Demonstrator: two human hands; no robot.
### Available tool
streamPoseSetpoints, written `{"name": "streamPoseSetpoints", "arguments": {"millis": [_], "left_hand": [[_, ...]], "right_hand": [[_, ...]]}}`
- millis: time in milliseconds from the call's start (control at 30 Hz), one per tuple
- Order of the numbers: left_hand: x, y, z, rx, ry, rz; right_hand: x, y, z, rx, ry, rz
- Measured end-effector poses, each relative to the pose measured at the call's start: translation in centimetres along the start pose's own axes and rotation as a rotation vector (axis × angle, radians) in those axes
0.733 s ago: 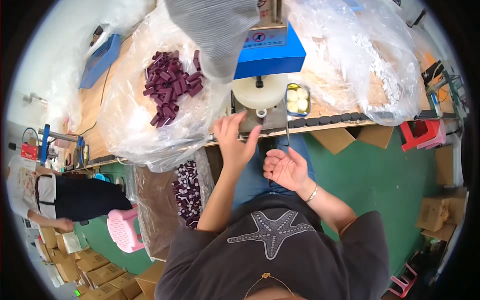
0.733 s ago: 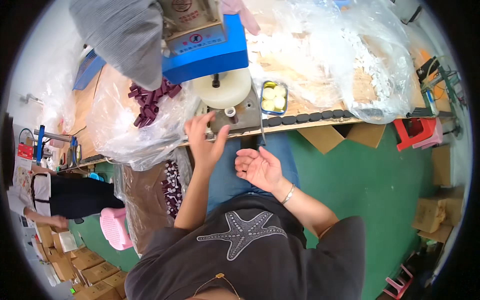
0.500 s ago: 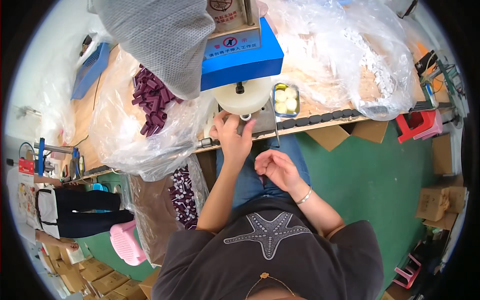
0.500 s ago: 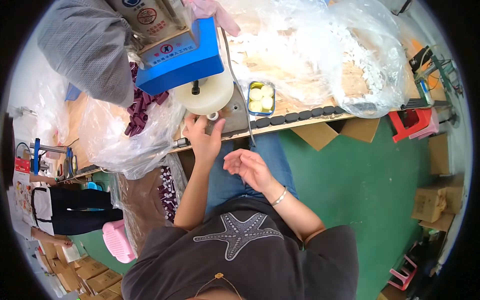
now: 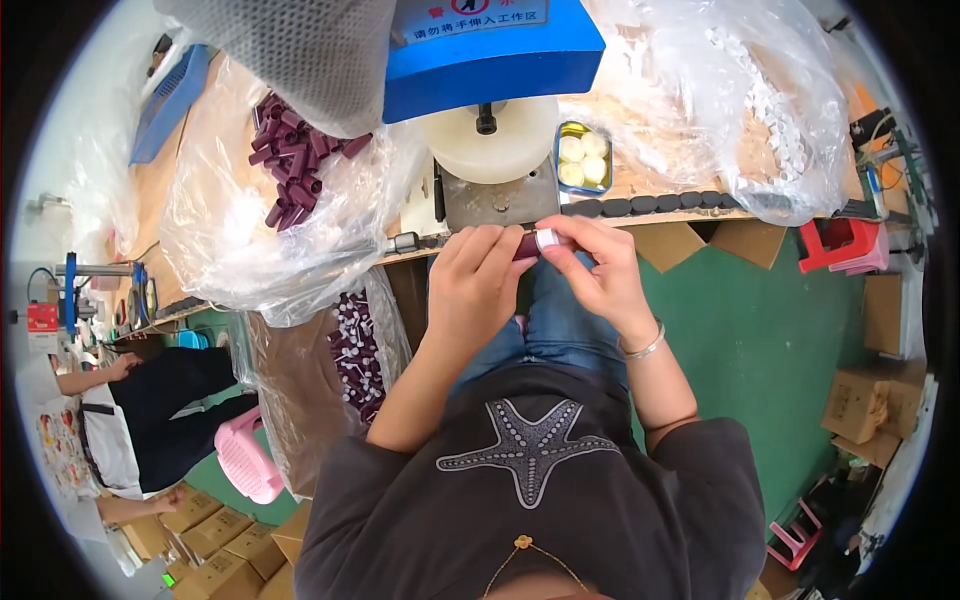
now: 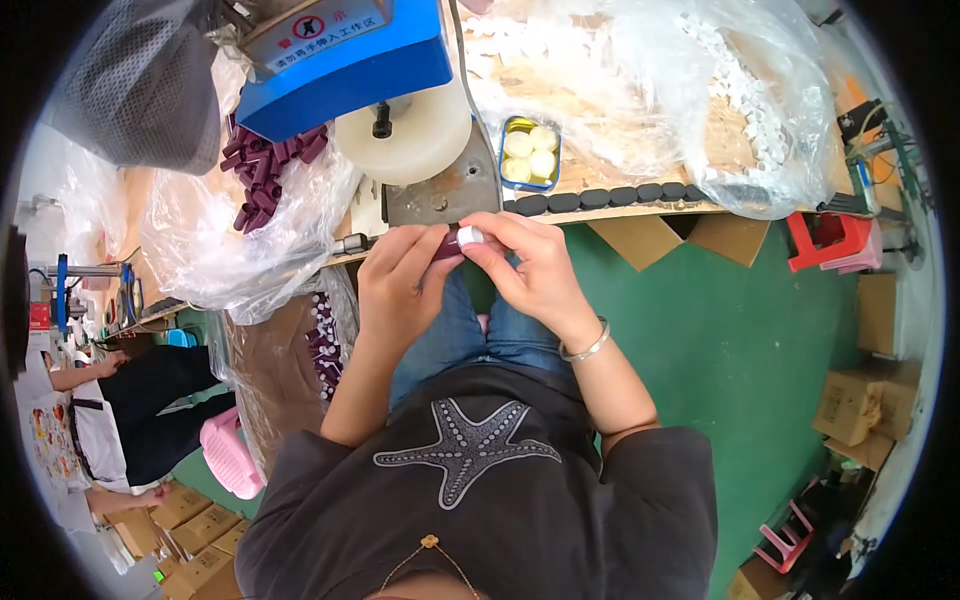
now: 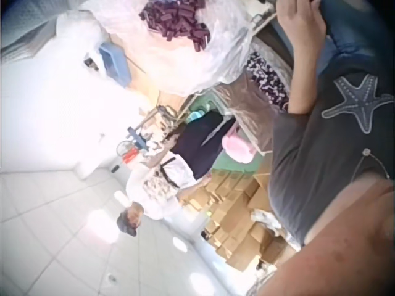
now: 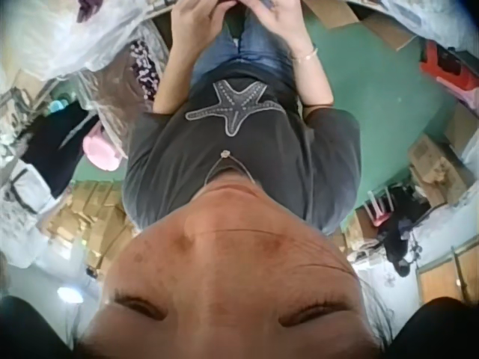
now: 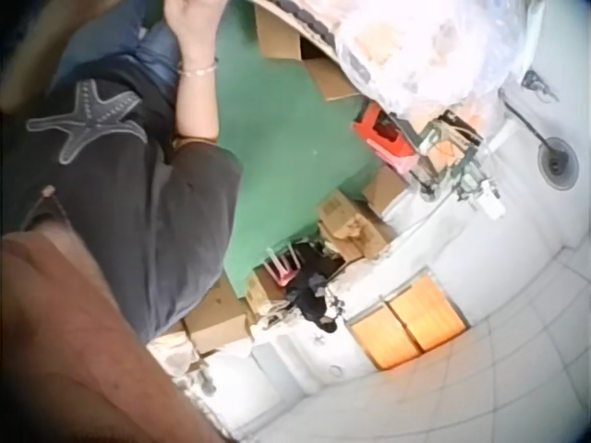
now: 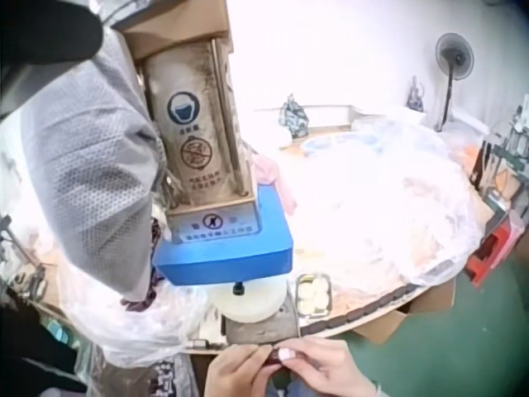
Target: The person assembles cosmetic tubes by inserting white inner components into purple outer tubes, pressing them together using a tabletop press machine, and placing the assembled tubes into a container.
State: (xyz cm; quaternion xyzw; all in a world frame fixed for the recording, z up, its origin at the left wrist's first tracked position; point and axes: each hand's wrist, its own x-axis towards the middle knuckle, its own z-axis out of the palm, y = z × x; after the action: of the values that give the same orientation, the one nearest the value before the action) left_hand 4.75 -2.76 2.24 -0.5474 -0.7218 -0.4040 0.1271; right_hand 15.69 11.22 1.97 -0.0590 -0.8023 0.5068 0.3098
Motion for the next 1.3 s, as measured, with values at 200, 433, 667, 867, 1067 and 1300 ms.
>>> {"name": "streamPoseSetpoints", "arguments": {"millis": [200,433,667,867,1067,1300], "left_hand": [[-1.2,-0.5,1.2,0.149,0.052,0.028],[-3.0,-1.1,-6.4,0.071,-0.134,-0.339],[-18.7,-10.7,-19.1,0.795,-0.711,-1.027],[-10.5,-8.7,-19.1,0.244,-0.206,-0.893],[2.3,-13.0,-11.7,0.179,0.175,-0.597],[2.7,-22.7,-3.6,0.51,-0.004,-0.327]], "right_hand": [[-1.0,1.0,1.5,0.172,0.011,0.413],[2.0,1.4,-1.4,0.26,-0.007,0.323],[17.4,15.0,-12.4,-0.672,0.249,0.011],[19.7,17.7,-12.3,-1.149,0.016,0.418],[18.3,18.3,-15.0,-1.14,0.155,0.418],[11.2,7.6,-7.0,0.0,0.118,0.126]]}}
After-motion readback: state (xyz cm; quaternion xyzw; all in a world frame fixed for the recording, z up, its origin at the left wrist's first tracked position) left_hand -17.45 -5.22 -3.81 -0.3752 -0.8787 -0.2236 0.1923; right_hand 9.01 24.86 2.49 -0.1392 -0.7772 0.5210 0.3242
